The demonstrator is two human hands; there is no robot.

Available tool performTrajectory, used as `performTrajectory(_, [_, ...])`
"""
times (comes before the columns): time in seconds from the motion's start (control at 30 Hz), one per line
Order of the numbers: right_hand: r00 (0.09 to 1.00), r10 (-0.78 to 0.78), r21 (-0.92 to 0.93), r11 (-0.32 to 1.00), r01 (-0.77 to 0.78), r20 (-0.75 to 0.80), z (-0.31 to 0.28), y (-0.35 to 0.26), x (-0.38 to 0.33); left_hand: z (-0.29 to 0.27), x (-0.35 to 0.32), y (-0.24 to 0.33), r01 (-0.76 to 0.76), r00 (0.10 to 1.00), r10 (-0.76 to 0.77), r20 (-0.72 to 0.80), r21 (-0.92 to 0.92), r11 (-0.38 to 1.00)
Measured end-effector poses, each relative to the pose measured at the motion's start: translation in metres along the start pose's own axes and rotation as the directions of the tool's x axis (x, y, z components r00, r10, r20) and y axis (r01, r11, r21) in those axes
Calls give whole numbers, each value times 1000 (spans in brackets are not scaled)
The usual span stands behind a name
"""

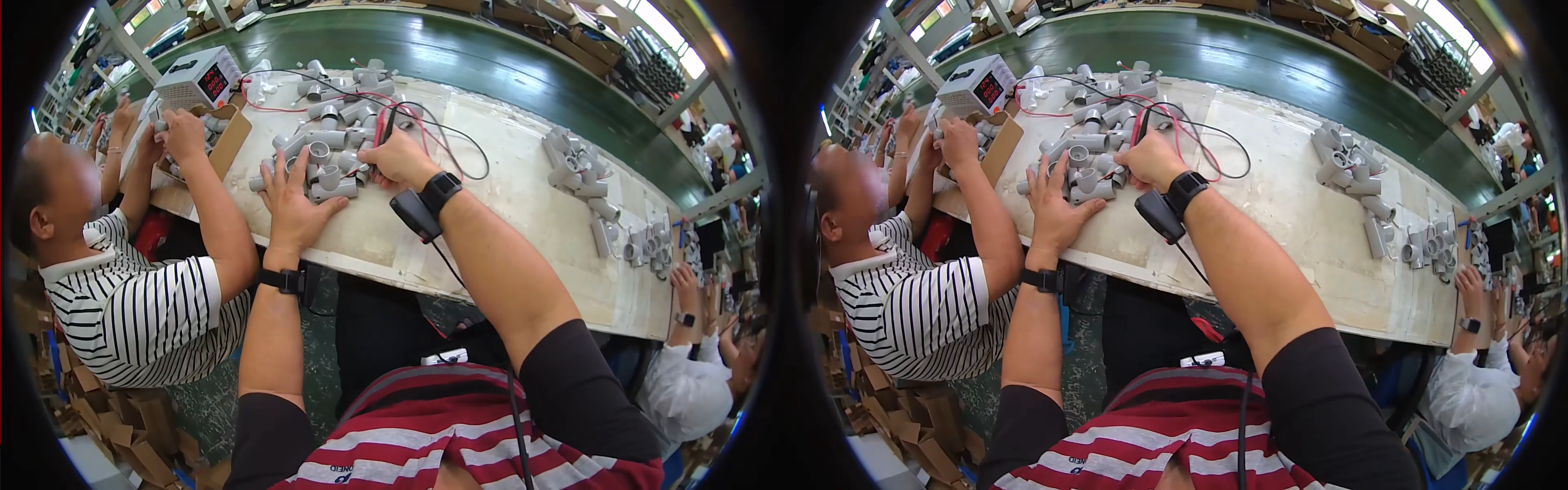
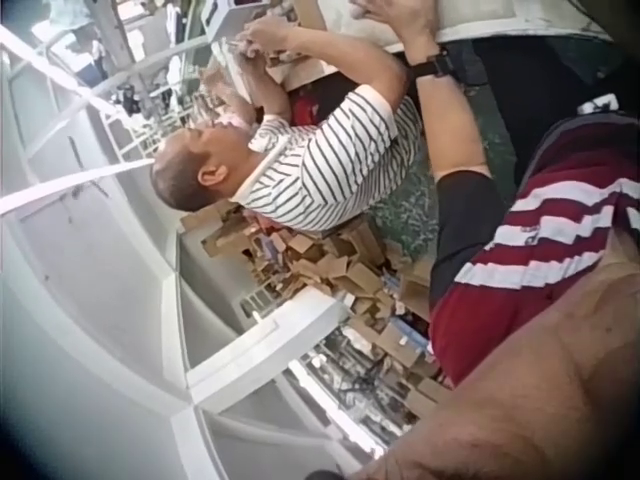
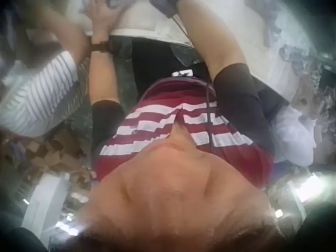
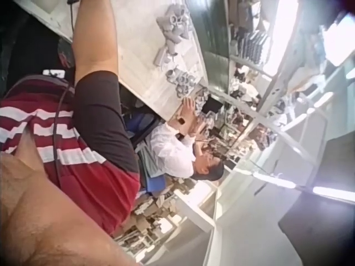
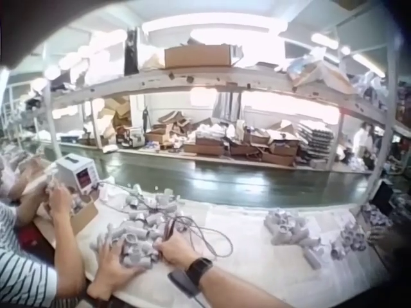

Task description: The person tests electrical components by touching a probe to the internal parts of plastic T-joints, repeating this process for several units. They then clear the workspace by pushing the tested housings into a pile.

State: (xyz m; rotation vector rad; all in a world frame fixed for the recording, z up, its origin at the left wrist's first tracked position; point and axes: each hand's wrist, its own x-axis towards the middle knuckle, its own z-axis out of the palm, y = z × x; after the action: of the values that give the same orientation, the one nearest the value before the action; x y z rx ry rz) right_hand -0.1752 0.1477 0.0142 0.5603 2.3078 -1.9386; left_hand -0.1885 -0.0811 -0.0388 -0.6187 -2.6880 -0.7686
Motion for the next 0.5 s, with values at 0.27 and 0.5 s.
performTrajectory(0.27, [981, -189, -84, 979, 185, -37, -7, -6, -7, 7, 1, -4, -1, 997, -6, -74, -90, 996])
performTrajectory(0.5, [751, -641, -285, 759, 586, -161, -86, -18, -65, 0, -7, 1, -42, 993, 32, -113, -90, 995])
